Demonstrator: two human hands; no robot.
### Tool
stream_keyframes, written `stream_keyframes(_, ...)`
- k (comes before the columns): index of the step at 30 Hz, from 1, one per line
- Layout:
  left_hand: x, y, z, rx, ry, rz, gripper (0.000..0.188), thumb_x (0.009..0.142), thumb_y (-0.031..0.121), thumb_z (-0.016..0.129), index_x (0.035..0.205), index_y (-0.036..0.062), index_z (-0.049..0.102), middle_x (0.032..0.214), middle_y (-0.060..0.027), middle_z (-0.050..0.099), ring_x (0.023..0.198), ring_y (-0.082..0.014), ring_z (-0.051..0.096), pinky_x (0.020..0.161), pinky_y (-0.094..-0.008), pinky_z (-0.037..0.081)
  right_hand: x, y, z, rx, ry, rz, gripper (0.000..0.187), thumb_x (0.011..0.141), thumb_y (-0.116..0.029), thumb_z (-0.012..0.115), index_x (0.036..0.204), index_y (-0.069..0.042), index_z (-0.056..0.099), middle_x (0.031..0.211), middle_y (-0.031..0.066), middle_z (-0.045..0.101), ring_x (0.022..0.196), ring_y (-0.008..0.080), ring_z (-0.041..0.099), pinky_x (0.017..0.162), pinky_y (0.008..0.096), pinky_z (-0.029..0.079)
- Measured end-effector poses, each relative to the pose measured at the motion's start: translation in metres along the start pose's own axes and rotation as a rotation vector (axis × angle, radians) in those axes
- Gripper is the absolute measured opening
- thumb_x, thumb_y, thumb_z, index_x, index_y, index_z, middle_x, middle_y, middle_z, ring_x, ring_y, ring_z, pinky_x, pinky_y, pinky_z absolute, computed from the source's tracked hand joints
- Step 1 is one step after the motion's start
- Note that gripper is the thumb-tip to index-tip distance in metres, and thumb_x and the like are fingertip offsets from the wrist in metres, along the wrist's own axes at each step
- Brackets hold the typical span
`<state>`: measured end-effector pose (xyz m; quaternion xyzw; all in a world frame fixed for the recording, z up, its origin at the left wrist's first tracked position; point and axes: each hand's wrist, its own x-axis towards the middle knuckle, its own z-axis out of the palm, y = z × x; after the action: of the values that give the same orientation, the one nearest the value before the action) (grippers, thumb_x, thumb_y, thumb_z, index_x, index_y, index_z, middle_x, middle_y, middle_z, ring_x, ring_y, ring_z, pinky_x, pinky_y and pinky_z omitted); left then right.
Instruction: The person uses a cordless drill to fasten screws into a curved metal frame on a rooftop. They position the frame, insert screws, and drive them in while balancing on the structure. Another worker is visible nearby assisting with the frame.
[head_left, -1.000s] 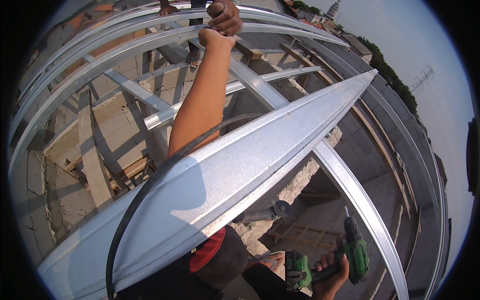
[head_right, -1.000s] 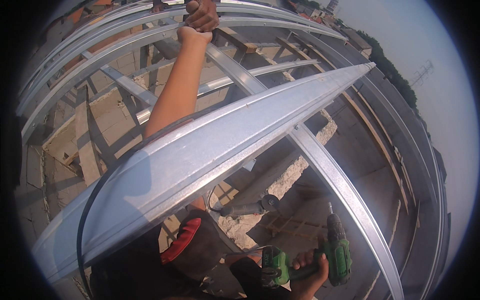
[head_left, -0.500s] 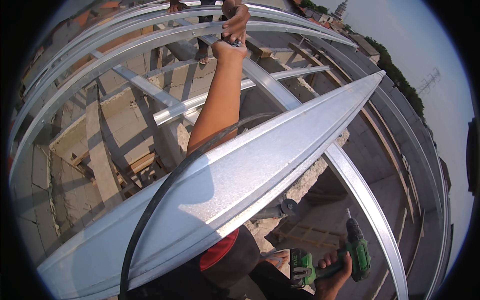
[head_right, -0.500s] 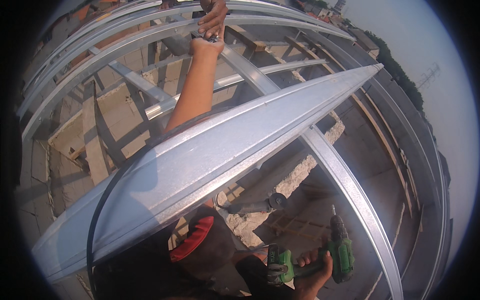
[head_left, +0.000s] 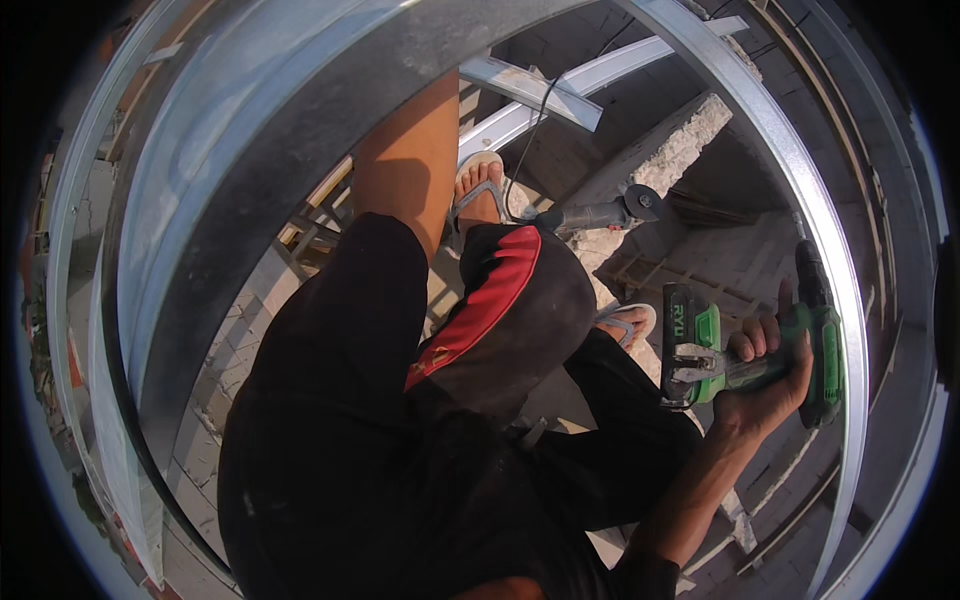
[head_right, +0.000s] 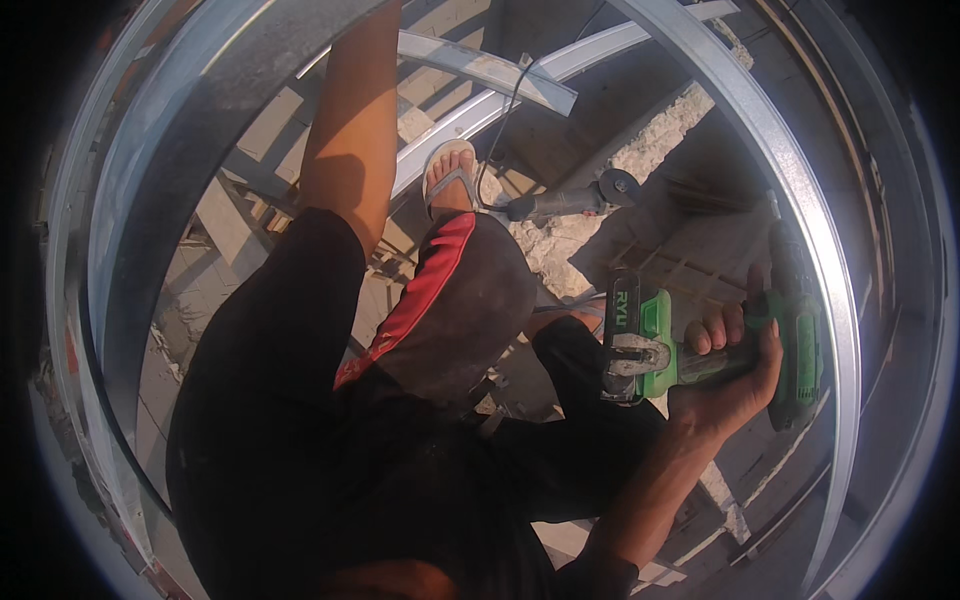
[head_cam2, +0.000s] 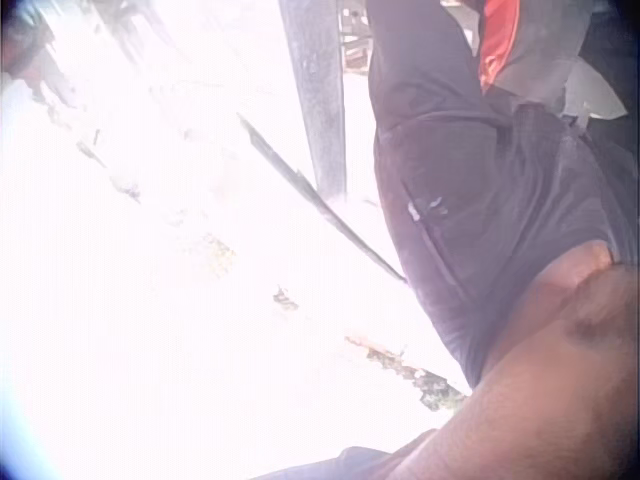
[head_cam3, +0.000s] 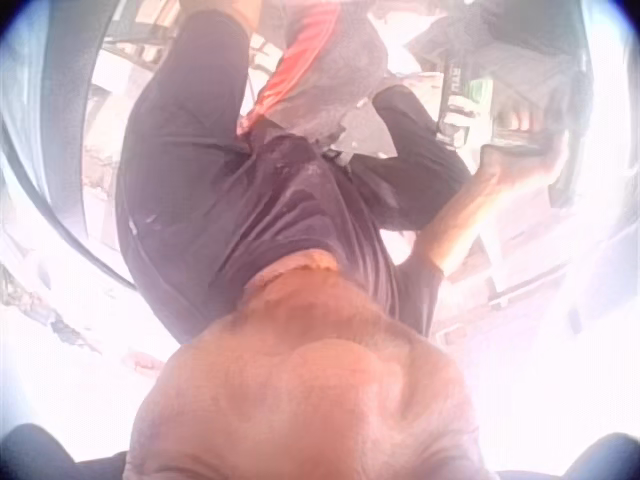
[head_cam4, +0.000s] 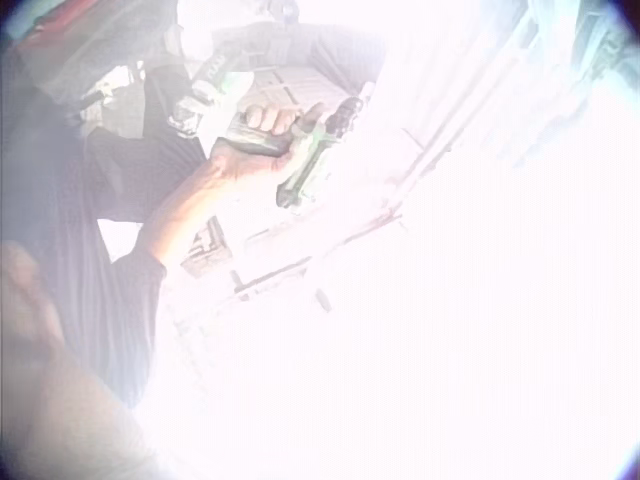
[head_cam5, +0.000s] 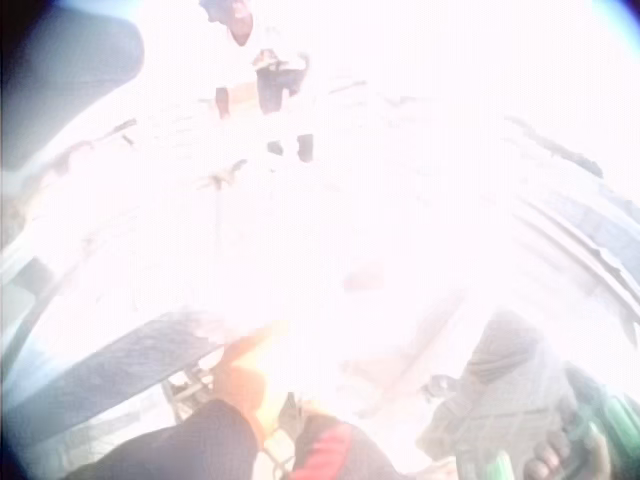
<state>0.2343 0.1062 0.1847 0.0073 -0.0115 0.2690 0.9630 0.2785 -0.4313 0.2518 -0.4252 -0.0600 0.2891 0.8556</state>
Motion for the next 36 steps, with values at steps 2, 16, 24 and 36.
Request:
stream_keyframes(2, -0.051, -0.021, -0.039, 0.125, 0.007, -0.116, 0.041, 0.109, 0.04, 0.048, 0.085, 0.0065, 0.055, 0.061, 0.0023, 0.043, 0.045, -0.0067, 0.037, 0.039, -0.0203, 0.026, -0.002, -0.003, -0.003, 0.065, -0.035, 0.003, 0.062, 0.101, -0.024, 0.056, 0.15, 0.011, 0.04, 0.081, 0.0023, 0.041, 0.074, 0.0117, 0.04, 0.062, 0.0262, 0.038)
stream_keyframes(16, -0.439, -0.072, -0.069, 1.318, 0.57, -0.595, 0.046, 0.106, 0.041, 0.059, 0.074, 0.0077, 0.054, 0.062, 0.0029, 0.044, 0.041, -0.0031, 0.034, 0.038, -0.0209, 0.022, -0.016, -0.044, -0.018, 0.157, -0.138, 0.01, 0.021, 0.096, -0.018, 0.059, 0.103, 0.001, 0.055, 0.084, 0.0053, 0.044, 0.075, 0.0186, 0.044, 0.066, 0.0318, 0.042)
stream_keyframes(24, -0.517, -0.068, -0.053, 1.525, 0.724, -0.859, 0.041, 0.101, 0.036, 0.067, 0.075, 0.0041, 0.064, 0.057, 0.001, 0.049, 0.044, -0.0056, 0.041, 0.041, -0.0227, 0.028, -0.017, -0.056, -0.019, 0.248, -0.142, -0.06, 0.024, 0.093, -0.016, 0.061, 0.105, 0.004, 0.056, 0.082, 0.0051, 0.043, 0.074, 0.0183, 0.044, 0.067, 0.0326, 0.042)
stream_keyframes(36, -0.532, -0.096, -0.074, 1.859, 0.351, -0.691, 0.019, 0.095, 0.014, 0.066, 0.097, -0.003, 0.073, 0.073, -0.0059, 0.066, 0.066, -0.0087, 0.057, 0.062, -0.0293, 0.049, 0.0, -0.06, -0.06, 0.234, -0.262, -0.138, 0.043, 0.098, -0.008, 0.055, 0.129, 0.02, 0.045, 0.084, 0.0081, 0.039, 0.08, 0.0199, 0.042, 0.072, 0.0332, 0.043)
